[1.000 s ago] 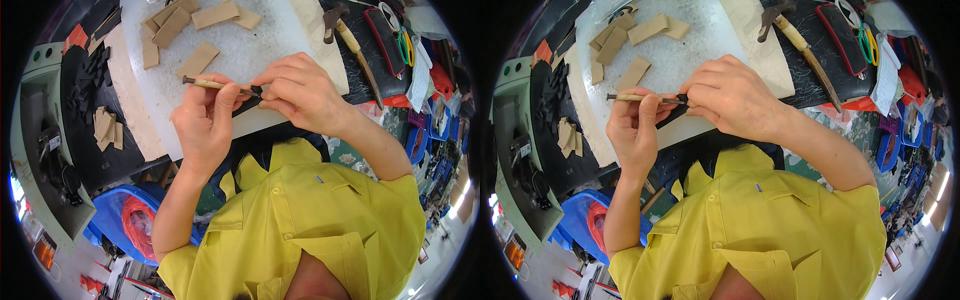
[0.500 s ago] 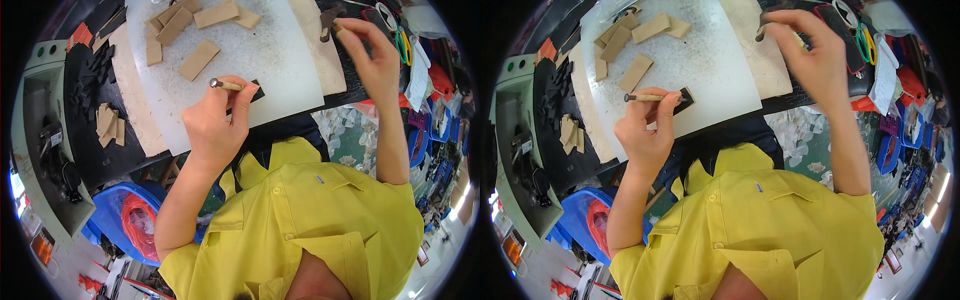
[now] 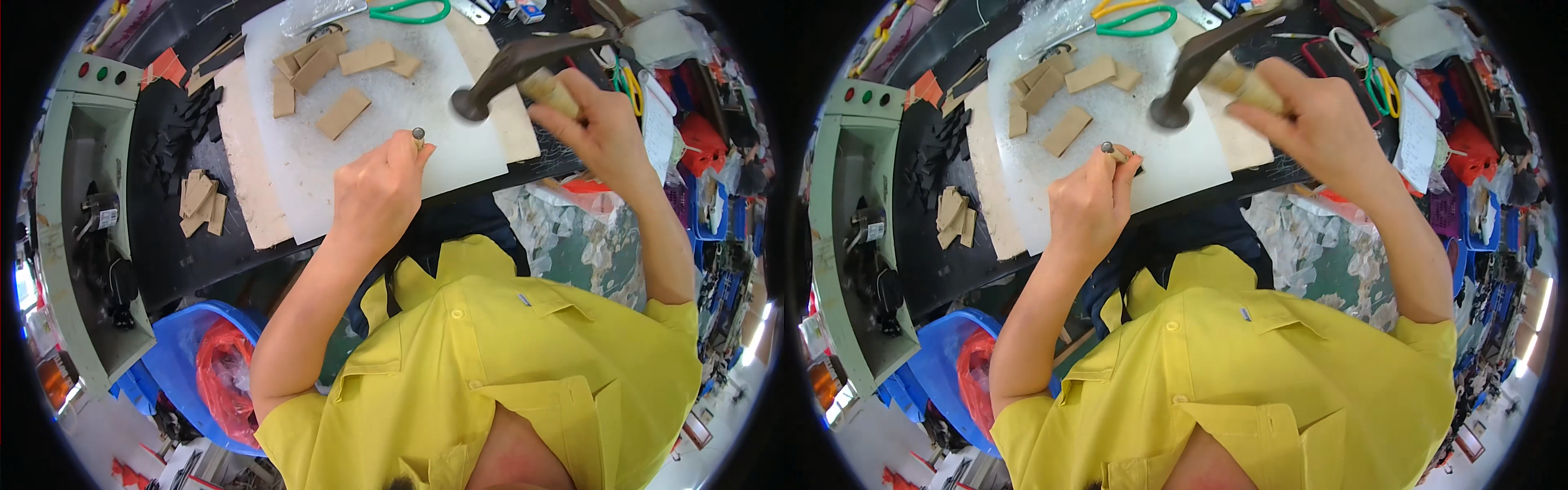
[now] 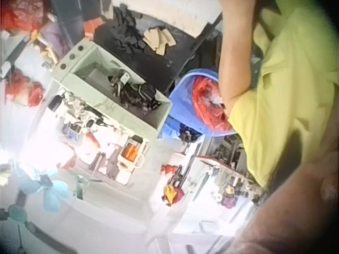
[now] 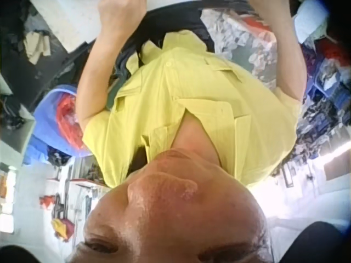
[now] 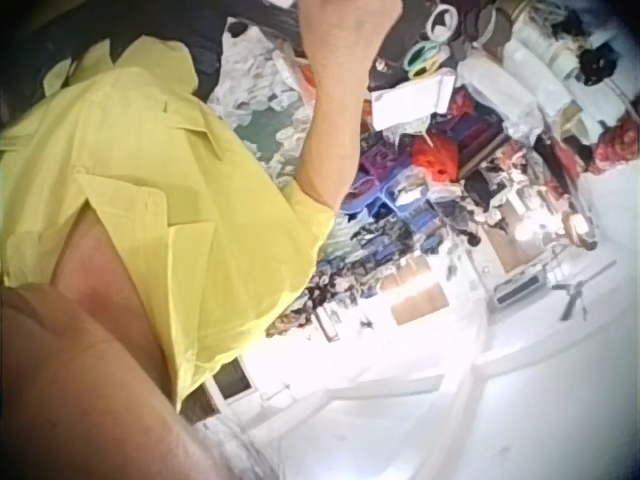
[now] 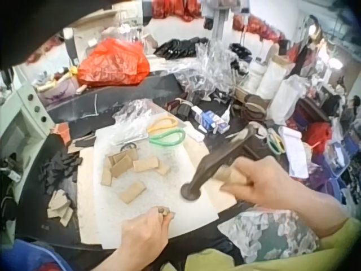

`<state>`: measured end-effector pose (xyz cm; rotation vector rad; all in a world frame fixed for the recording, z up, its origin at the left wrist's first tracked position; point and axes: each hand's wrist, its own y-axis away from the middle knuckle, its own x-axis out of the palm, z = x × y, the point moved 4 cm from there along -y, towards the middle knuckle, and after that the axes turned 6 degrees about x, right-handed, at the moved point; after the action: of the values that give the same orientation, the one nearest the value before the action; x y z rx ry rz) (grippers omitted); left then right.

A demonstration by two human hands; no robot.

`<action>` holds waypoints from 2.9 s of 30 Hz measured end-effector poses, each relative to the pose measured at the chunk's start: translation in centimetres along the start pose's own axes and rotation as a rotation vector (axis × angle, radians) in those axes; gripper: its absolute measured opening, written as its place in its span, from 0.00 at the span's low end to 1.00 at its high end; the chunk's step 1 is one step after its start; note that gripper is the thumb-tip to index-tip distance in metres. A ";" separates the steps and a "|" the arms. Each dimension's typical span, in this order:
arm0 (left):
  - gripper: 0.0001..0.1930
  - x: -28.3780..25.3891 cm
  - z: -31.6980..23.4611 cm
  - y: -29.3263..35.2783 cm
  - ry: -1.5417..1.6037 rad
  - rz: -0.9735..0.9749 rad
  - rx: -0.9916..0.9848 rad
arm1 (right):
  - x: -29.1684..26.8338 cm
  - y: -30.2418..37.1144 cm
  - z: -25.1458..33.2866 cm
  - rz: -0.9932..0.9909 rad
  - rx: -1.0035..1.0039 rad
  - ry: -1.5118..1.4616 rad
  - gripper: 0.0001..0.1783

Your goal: The person assembles small shoe components by placing a black rectangular piece onto a beige cardboard-like piece. They use a metal punch and a hammer to drive fasteners through the aligned materials. The person repeats this process for multiple units, stacking the finished assemblies on the workbench.

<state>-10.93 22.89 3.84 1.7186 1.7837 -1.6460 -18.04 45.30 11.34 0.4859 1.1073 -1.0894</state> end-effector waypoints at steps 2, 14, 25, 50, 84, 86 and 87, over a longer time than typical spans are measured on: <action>0.10 0.1 0.2 0.0 -0.008 0.000 0.013 | -1.8 -0.8 3.1 -0.012 -0.088 -0.144 0.15; 0.08 0.1 0.6 0.0 0.081 0.020 -0.045 | 0.3 -0.3 2.3 0.039 -0.192 0.277 0.15; 0.09 0.2 1.6 0.6 0.342 -0.147 -0.316 | 5.0 1.3 2.7 0.261 -0.228 0.242 0.16; 0.07 0.4 0.3 0.5 -0.018 -0.122 -0.210 | 5.3 1.9 2.2 0.211 -0.228 0.175 0.18; 0.05 -2.0 3.6 2.3 0.655 -0.270 -0.612 | 5.3 -0.1 4.0 0.246 -0.318 0.279 0.11; 0.05 -2.8 3.9 3.0 0.639 -0.251 -0.584 | 5.2 -0.2 4.1 0.251 -0.321 0.274 0.11; 0.04 -3.2 3.8 3.3 0.615 -0.232 -0.561 | 5.4 -0.1 4.1 0.252 -0.321 0.275 0.11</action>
<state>-9.40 17.22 2.90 1.8862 2.4697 -0.5557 -16.01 39.65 8.29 0.5119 1.3919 -0.6206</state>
